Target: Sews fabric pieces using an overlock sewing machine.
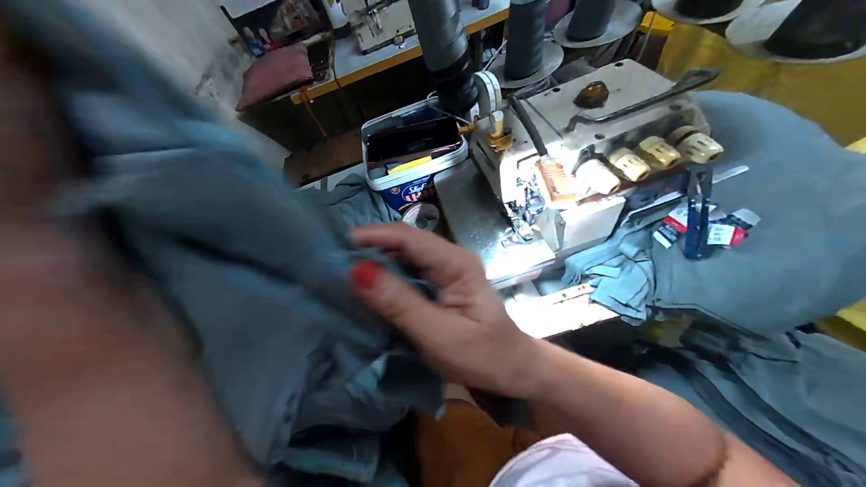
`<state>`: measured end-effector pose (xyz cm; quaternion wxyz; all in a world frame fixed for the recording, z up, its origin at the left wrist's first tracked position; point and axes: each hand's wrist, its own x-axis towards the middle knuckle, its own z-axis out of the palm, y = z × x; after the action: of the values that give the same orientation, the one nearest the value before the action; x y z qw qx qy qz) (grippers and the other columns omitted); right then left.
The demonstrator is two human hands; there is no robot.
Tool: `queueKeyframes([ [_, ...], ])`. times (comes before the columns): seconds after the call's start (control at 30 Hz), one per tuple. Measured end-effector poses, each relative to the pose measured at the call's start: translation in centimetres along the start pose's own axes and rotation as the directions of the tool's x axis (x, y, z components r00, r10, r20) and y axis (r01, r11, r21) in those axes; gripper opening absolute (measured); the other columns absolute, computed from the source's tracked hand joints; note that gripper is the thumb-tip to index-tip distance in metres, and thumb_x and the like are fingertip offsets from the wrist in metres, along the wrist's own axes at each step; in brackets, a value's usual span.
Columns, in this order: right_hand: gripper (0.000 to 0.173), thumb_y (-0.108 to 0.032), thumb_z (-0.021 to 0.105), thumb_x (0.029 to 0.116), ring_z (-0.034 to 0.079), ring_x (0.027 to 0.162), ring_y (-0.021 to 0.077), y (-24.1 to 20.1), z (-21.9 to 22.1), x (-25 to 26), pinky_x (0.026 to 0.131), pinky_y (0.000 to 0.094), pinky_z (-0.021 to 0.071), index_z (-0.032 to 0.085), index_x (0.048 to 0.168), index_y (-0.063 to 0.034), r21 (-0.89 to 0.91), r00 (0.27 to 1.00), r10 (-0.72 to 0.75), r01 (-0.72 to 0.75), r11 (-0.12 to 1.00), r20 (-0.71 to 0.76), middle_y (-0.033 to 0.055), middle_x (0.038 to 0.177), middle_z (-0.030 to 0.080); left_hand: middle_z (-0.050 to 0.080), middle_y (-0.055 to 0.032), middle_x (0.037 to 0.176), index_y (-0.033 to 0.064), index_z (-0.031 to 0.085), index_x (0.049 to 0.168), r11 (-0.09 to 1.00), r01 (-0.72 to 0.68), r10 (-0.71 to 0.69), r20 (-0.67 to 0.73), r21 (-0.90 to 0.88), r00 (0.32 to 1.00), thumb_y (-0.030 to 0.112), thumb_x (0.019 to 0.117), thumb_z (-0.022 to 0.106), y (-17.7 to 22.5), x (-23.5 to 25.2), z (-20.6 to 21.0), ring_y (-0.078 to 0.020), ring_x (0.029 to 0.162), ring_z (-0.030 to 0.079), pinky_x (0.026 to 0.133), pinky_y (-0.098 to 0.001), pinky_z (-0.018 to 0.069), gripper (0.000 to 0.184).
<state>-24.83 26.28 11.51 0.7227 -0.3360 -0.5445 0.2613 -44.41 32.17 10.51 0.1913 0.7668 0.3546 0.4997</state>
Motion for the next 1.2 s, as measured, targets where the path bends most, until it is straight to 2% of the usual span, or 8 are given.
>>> queueKeyframes([
  [0.13,0.02,-0.004,0.052,0.1014,0.064,0.089,-0.0082,2.2,-7.3,-6.7,0.085,0.0119,0.054,0.069,0.105,0.0057,-0.264,0.938,0.205,-0.28,0.923,-0.28,-0.0018,0.096,0.071,0.068,-0.0281,0.108,-0.0043,0.067,0.113,0.912,-0.329,0.114,0.622,0.244,0.775,0.006,0.0922,0.069,4.6,16.9,11.9,-0.0455,0.102,0.065,0.087,-0.0667,0.0479,0.023],
  [0.33,0.017,-0.005,0.053,0.0993,0.061,0.077,-0.0089,4.8,-11.7,-14.4,0.075,0.0098,0.0516,0.069,0.094,-0.001,-0.213,0.733,0.379,-0.573,0.791,-0.566,-0.0065,0.083,0.067,0.071,-0.0223,0.1,0.0058,0.071,0.108,0.905,-0.239,-0.157,0.797,0.353,0.584,0.02,0.0977,0.066,-0.5,10.5,23.2,-0.044,0.1,0.068,0.083,-0.0673,0.0487,0.019],
  [0.63,0.017,-0.001,0.052,0.0979,0.063,0.086,-0.0099,5.5,-13.0,-14.2,0.083,0.008,0.0512,0.068,0.099,0.0032,-0.28,0.772,0.247,-0.478,0.832,-0.585,-0.0044,0.091,0.069,0.069,-0.0256,0.106,-0.0013,0.067,0.112,0.878,-0.151,-0.28,0.743,0.455,0.608,0.025,0.0984,0.067,2.6,9.3,24.1,-0.0438,0.106,0.066,0.088,-0.0626,0.0482,0.03],
  [0.77,0.04,-0.005,0.055,0.0896,0.069,0.064,0.0205,6.6,-15.1,-13.6,0.059,0.0335,0.056,0.072,0.126,-0.0025,-0.867,0.982,0.027,-0.178,0.466,-0.187,0.0119,0.08,0.073,0.069,-0.0259,0.098,-0.0017,0.067,0.108,0.94,-0.147,-0.118,0.699,0.307,0.705,0.021,0.0978,0.069,1.0,7.7,23.7,-0.0433,0.097,0.068,0.083,-0.0619,0.0498,0.025],
  [0.83,0.057,-0.004,0.058,0.0829,0.062,0.051,0.0296,5.1,-15.3,-12.0,0.047,0.0428,0.0497,0.064,0.139,-0.0048,-0.938,0.987,0.16,-0.074,0.338,-0.02,0.0115,0.066,0.062,0.069,-0.0252,0.097,-0.0003,0.066,0.109,0.941,-0.162,-0.099,0.699,0.297,0.708,0.021,0.0988,0.068,0.7,7.3,23.5,-0.0431,0.095,0.068,0.081,-0.0613,0.051,0.024],
  [0.93,0.059,-0.007,0.055,0.0913,0.068,0.069,0.041,2.7,-15.4,-9.3,0.064,0.0545,0.0529,0.048,0.15,0.0027,-0.928,0.846,0.53,-0.246,0.281,-0.064,0.0184,0.073,0.067,0.07,-0.0258,0.099,-0.0009,0.068,0.111,0.946,-0.126,-0.117,0.677,0.299,0.727,0.019,0.0968,0.071,1.1,7.3,23.5,-0.0426,0.098,0.068,0.084,-0.0615,0.0495,0.025],
  [1.03,0.068,-0.008,0.05,0.0955,0.066,0.071,0.0356,3.0,-16.3,-9.7,0.069,0.0519,0.0533,0.028,0.159,0.0055,-0.812,0.802,0.564,-0.458,0.363,-0.2,0.0175,0.077,0.068,0.07,-0.0264,0.1,-0.0019,0.068,0.11,0.946,-0.122,-0.111,0.653,0.301,0.75,0.016,0.0958,0.071,1.2,7.4,23.5,-0.0429,0.099,0.068,0.085,-0.0623,0.0502,0.023],
  [1.2,0.033,-0.007,0.051,0.0914,0.069,0.075,0.0112,4.7,-16.3,-12.4,0.07,0.025,0.0548,0.074,0.114,0.0017,-0.712,0.91,0.237,-0.415,0.566,-0.342,0.0102,0.085,0.074,0.07,-0.0275,0.105,-0.0043,0.067,0.111,0.888,-0.093,-0.232,0.613,0.451,0.756,0.017,0.095,0.071,1.6,7.8,25.3,-0.0435,0.105,0.067,0.091,-0.0601,0.0497,0.026],
])
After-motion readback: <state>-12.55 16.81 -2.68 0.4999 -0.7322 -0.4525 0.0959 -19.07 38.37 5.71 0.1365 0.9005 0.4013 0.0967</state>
